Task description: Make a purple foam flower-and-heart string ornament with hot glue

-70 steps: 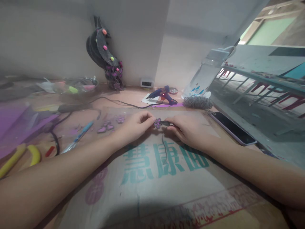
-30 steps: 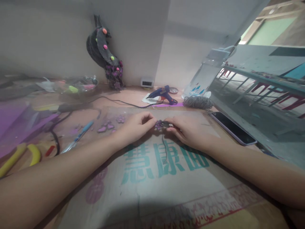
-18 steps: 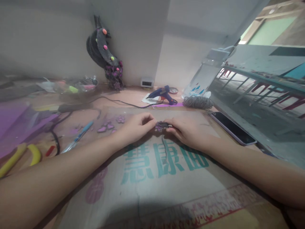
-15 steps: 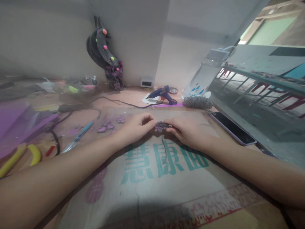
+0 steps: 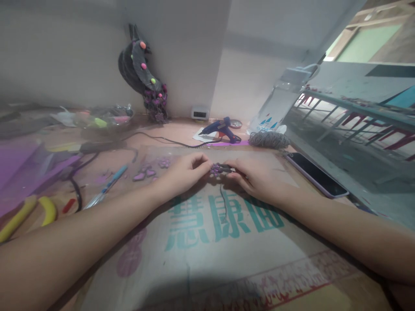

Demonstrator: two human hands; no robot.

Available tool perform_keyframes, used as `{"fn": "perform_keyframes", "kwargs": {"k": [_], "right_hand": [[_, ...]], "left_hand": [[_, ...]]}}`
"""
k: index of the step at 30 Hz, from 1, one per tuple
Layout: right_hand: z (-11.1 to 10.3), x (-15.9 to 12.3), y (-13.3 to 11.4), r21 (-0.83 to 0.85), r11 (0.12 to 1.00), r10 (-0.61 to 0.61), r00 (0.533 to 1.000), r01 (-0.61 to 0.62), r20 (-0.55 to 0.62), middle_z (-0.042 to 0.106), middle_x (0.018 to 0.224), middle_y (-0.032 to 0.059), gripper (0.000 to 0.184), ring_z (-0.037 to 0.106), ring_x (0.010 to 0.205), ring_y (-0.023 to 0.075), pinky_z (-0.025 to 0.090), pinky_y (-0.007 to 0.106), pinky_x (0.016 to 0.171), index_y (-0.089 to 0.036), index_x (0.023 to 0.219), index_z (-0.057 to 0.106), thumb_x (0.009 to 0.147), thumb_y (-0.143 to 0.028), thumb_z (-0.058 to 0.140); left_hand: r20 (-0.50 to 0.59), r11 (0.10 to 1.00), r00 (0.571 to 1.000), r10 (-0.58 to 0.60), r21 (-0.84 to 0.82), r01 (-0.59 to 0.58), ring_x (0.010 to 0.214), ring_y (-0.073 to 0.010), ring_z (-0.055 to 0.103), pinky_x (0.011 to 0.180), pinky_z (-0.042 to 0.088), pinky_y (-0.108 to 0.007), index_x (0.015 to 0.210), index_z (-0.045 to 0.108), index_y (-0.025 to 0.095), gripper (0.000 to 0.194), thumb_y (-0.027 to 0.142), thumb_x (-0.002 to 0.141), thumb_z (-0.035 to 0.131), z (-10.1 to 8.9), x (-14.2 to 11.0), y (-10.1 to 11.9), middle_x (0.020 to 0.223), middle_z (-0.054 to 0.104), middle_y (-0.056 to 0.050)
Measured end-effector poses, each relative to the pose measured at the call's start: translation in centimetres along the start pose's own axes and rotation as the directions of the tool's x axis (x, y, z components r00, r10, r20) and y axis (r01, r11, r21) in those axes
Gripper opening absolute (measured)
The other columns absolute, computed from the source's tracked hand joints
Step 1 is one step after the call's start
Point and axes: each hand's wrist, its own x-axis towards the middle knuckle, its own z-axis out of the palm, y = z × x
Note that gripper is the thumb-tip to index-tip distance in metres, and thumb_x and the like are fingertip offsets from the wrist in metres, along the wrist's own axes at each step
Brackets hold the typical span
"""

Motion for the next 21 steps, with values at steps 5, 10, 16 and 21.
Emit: {"fn": "perform_keyframes", "kwargs": {"k": [5,10,16,21], "right_hand": [[-0.3,0.1,-0.3,-0.09,0.996,0.001,1.0,0.0,0.008,0.075,0.098,0.0102,0.029,0.064,0.084,0.022,0.042,0.031,0.074,-0.018,0.116,0.069,0.1,-0.032,0.049],[0.4,-0.2,0.2,-0.07,0.997,-0.012,1.0,0.01,-0.022,0.074,0.097,0.0114,0.034,0.064,0.084,0.0224,0.042,0.032,0.073,-0.016,0.118,0.068,0.101,-0.034,0.044],[0.5,-0.3,0.4,-0.037,0.999,-0.019,1.0,0.019,-0.007,0.074,0.098,0.011,0.036,0.064,0.08,0.0214,0.042,0.032,0.071,-0.017,0.12,0.067,0.102,-0.036,0.043],[-0.1,-0.1,0.1,-0.029,0.999,-0.029,0.999,0.028,-0.033,0.073,0.1,0.0114,0.033,0.063,0.086,0.0225,0.043,0.032,0.075,-0.016,0.117,0.067,0.101,-0.034,0.046]], "left_hand": [[-0.02,0.999,0.999,0.031,0.026,-0.03,0.064,-0.0134,0.056,0.056,0.042,-0.023,0.077,0.056,0.019,0.026,0.041,0.091,0.054,0.0,0.0,0.0,0.068,0.059,0.001],[-0.044,0.993,0.996,0.072,0.094,-0.068,0.065,-0.0143,0.056,0.058,0.041,-0.024,0.077,0.058,0.018,0.026,0.04,0.09,0.054,-0.1,0.0,0.0,0.068,0.06,0.001],[-0.041,0.992,0.995,0.086,0.097,-0.082,0.063,-0.0135,0.053,0.059,0.04,-0.024,0.076,0.057,0.018,0.025,0.039,0.09,0.054,-0.1,0.2,-0.1,0.067,0.059,0.001],[-0.034,0.996,0.996,0.086,0.034,-0.084,0.063,-0.0133,0.052,0.061,0.041,-0.025,0.076,0.057,0.018,0.025,0.038,0.091,0.053,-0.2,0.4,-0.3,0.067,0.059,0.001]]}}
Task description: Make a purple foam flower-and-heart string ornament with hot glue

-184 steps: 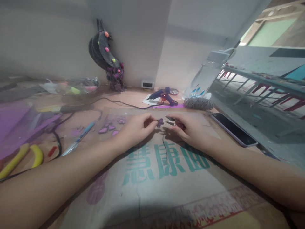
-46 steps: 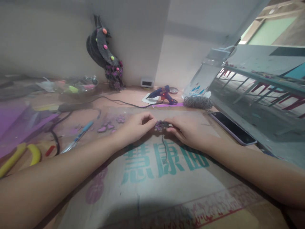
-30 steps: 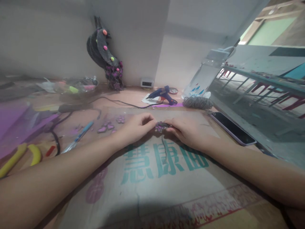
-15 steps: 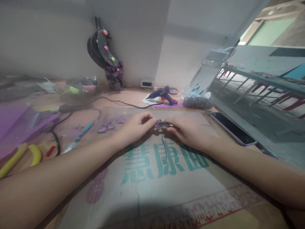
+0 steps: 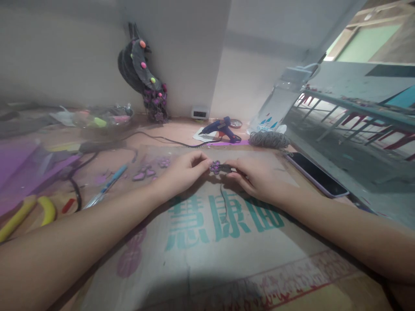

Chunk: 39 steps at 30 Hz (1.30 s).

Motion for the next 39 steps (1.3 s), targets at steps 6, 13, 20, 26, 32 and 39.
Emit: {"fn": "perform_keyframes", "kwargs": {"k": [6,13,20,26,32,39], "right_hand": [[0.5,-0.1,0.3,0.111,0.989,0.098,0.994,-0.093,-0.043,0.072,0.088,0.0088,0.031,0.061,0.074,0.0207,0.043,0.031,0.068,-0.016,0.105,0.069,0.096,-0.04,0.052],[1.4,0.3,-0.5,0.575,0.751,0.357,0.932,-0.324,0.059,0.069,0.076,0.0019,0.023,0.06,0.067,0.0161,0.044,0.027,0.062,-0.018,0.094,0.07,0.087,-0.038,0.062],[1.2,0.9,-1.0,0.682,0.586,0.422,0.883,-0.437,0.203,0.059,0.064,-0.0011,0.027,0.05,0.055,0.0124,0.036,0.024,0.05,-0.017,0.084,0.07,0.083,-0.041,0.059],[1.6,1.0,-0.6,0.719,0.565,0.425,0.89,-0.405,0.167,0.058,0.066,-0.0018,0.029,0.047,0.055,0.0117,0.037,0.024,0.051,-0.017,0.089,0.068,0.085,-0.044,0.057],[1.7,0.9,-0.7,0.666,0.659,0.36,0.924,-0.35,0.129,0.069,0.078,0.0042,0.031,0.061,0.07,0.0183,0.046,0.027,0.061,-0.017,0.089,0.069,0.086,-0.044,0.056],[2.0,1.0,-0.3,0.672,0.68,0.306,0.947,-0.292,0.102,0.074,0.086,0.0057,0.026,0.067,0.078,0.0227,0.053,0.032,0.069,-0.018,0.094,0.07,0.089,-0.038,0.054]], "left_hand": [[0.007,0.999,1.0,-0.003,0.037,0.003,0.061,-0.0131,0.052,0.06,0.041,-0.025,0.078,0.058,0.018,0.026,0.039,0.092,0.053,-0.1,-0.1,0.1,0.067,0.059,0.001],[0.045,0.996,0.999,0.009,0.093,-0.013,0.061,-0.0137,0.053,0.061,0.041,-0.025,0.08,0.061,0.017,0.027,0.04,0.092,0.053,0.0,-0.3,0.6,0.066,0.06,0.002],[0.107,0.98,0.993,0.059,0.181,-0.077,0.078,-0.0177,0.063,0.072,0.046,-0.027,0.087,0.069,0.017,0.035,0.043,0.096,0.047,-0.4,-0.7,1.0,0.082,0.07,-0.002],[0.176,0.992,0.984,0.039,0.115,-0.06,0.093,-0.0202,0.069,0.082,0.049,-0.028,0.106,0.073,0.02,0.029,0.039,0.091,0.057,0.0,-0.6,0.7,0.102,0.077,-0.002],[0.121,0.983,0.992,0.028,0.177,-0.049,0.087,-0.019,0.068,0.077,0.049,-0.026,0.099,0.074,0.017,0.029,0.036,0.091,0.054,0.3,-0.5,0.8,0.095,0.077,-0.004],[0.135,0.982,0.99,0.041,0.178,-0.065,0.084,-0.0193,0.067,0.074,0.048,-0.027,0.098,0.072,0.016,0.03,0.038,0.092,0.052,0.2,-0.5,0.8,0.092,0.076,-0.005]]}}
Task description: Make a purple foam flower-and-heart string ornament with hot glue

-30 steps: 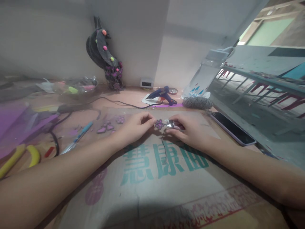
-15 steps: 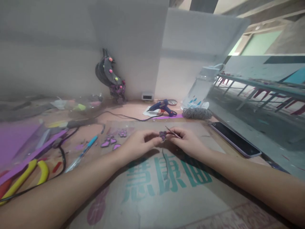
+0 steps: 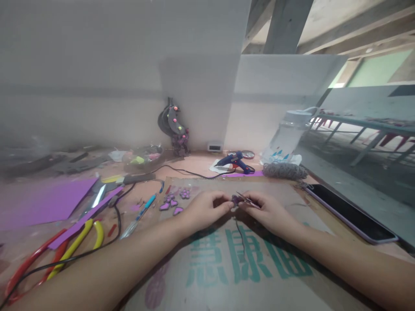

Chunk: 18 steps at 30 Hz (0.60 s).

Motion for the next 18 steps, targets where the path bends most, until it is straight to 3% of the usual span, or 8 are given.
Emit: {"fn": "perform_keyframes", "kwargs": {"k": [9,13,18], "right_hand": [[0.1,-0.14,-0.12,-0.003,1.0,0.016,1.0,-0.016,0.0,0.069,0.08,0.003,0.023,0.063,0.072,0.0184,0.049,0.028,0.062,-0.018,0.093,0.066,0.09,-0.038,0.055],[-0.05,-0.42,0.01,0.05,0.999,-0.015,0.997,0.019,-0.074,0.067,0.087,0.0034,0.03,0.062,0.074,0.0174,0.05,0.028,0.064,-0.017,0.106,0.062,0.091,-0.043,0.058],[-0.24,-0.74,0.75,0.021,0.997,-0.071,0.987,0.075,-0.145,0.068,0.091,0.0058,0.034,0.065,0.08,0.0192,0.055,0.032,0.07,-0.019,0.112,0.061,0.099,-0.046,0.046]], "left_hand": [[-0.006,0.999,0.999,-0.038,0.013,0.038,0.082,-0.0187,0.065,0.073,0.046,-0.027,0.095,0.072,0.016,0.032,0.041,0.092,0.052,-0.18,-0.04,0.25,0.088,0.074,-0.003],[-0.022,0.997,0.997,-0.072,0.001,0.072,0.077,-0.0167,0.063,0.07,0.045,-0.025,0.09,0.071,0.015,0.029,0.038,0.091,0.053,-0.35,-0.05,0.72,0.083,0.071,-0.002],[-0.029,0.996,0.996,-0.089,-0.022,0.089,0.069,-0.0148,0.057,0.064,0.041,-0.025,0.084,0.067,0.016,0.03,0.041,0.092,0.052,-0.37,-0.01,0.72,0.074,0.066,0.0]]}}
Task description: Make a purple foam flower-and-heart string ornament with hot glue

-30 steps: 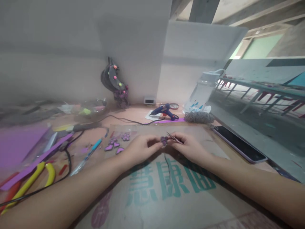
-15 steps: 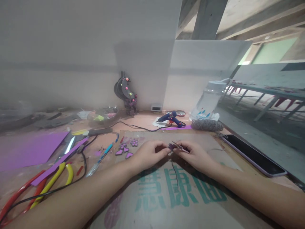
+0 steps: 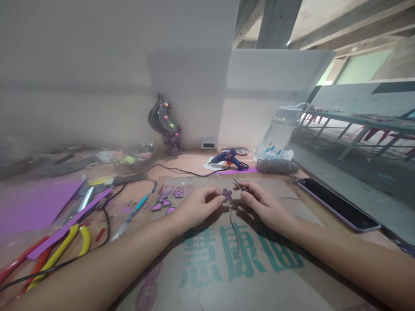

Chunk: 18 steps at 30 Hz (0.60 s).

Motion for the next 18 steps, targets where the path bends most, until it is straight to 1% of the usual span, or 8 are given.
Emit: {"fn": "perform_keyframes", "kwargs": {"k": [2,6,8,10,13,15,18], "right_hand": [[-0.1,0.0,0.2,-0.033,0.999,-0.03,0.999,0.029,-0.016,0.07,0.093,0.006,0.034,0.067,0.081,0.0203,0.056,0.034,0.072,-0.02,0.117,0.061,0.099,-0.045,0.046],[-0.5,0.3,0.4,-0.218,0.965,-0.159,0.987,0.148,-0.031,0.073,0.102,0.0082,0.032,0.068,0.088,0.0226,0.055,0.037,0.078,-0.02,0.122,0.063,0.095,-0.036,0.054],[-0.8,0.4,0.4,-0.297,0.927,-0.237,0.972,0.228,0.005,0.072,0.104,0.0085,0.03,0.067,0.089,0.0221,0.054,0.036,0.079,-0.021,0.123,0.063,0.096,-0.031,0.052],[-1.0,0.5,0.5,-0.35,0.888,-0.293,0.954,0.298,0.07,0.072,0.097,0.0079,0.03,0.065,0.085,0.021,0.052,0.035,0.076,-0.02,0.123,0.064,0.098,-0.03,0.05],[-1.0,0.4,0.6,-0.392,0.85,-0.32,0.936,0.353,0.148,0.07,0.09,0.0073,0.031,0.064,0.081,0.02,0.049,0.032,0.072,-0.019,0.123,0.064,0.101,-0.031,0.047],[-1.0,0.4,0.7,-0.407,0.841,-0.317,0.934,0.357,0.165,0.07,0.091,0.0072,0.032,0.064,0.081,0.0201,0.049,0.032,0.072,-0.019,0.124,0.064,0.102,-0.032,0.046],[-1.1,0.3,0.8,-0.418,0.846,-0.286,0.943,0.331,0.168,0.071,0.094,0.0074,0.032,0.064,0.084,0.0207,0.049,0.033,0.074,-0.021,0.124,0.064,0.102,-0.034,0.046]], "left_hand": [[0.004,1.0,1.0,0.006,-0.02,-0.006,0.067,-0.0146,0.056,0.062,0.04,-0.024,0.083,0.065,0.016,0.03,0.042,0.092,0.052,0.0,0.0,-0.1,0.073,0.064,0.0],[0.009,0.999,1.0,0.027,-0.025,-0.027,0.067,-0.0143,0.054,0.062,0.04,-0.024,0.082,0.064,0.017,0.029,0.041,0.092,0.051,0.0,0.0,-0.2,0.073,0.063,0.001],[-0.002,1.0,1.0,0.029,-0.011,-0.029,0.068,-0.0148,0.055,0.063,0.04,-0.025,0.081,0.064,0.017,0.029,0.041,0.092,0.052,-0.1,0.0,-0.1,0.073,0.063,0.001],[-0.016,1.0,1.0,0.021,0.0,-0.021,0.067,-0.0152,0.055,0.062,0.039,-0.025,0.081,0.064,0.017,0.029,0.042,0.092,0.052,0.0,0.0,-0.2,0.072,0.063,0.001],[-0.018,1.0,1.0,0.013,0.004,-0.012,0.063,-0.0146,0.053,0.059,0.038,-0.025,0.081,0.064,0.018,0.031,0.044,0.092,0.052,0.0,0.1,-0.3,0.069,0.062,0.001],[-0.014,1.0,1.0,0.017,0.005,-0.017,0.064,-0.0148,0.053,0.059,0.038,-0.025,0.082,0.064,0.018,0.03,0.044,0.092,0.052,0.0,0.1,-0.4,0.071,0.063,0.001],[-0.009,0.999,1.0,0.027,0.03,-0.027,0.068,-0.0153,0.054,0.061,0.039,-0.025,0.082,0.064,0.018,0.03,0.043,0.092,0.051,0.0,0.1,-0.5,0.075,0.064,0.0]]}}
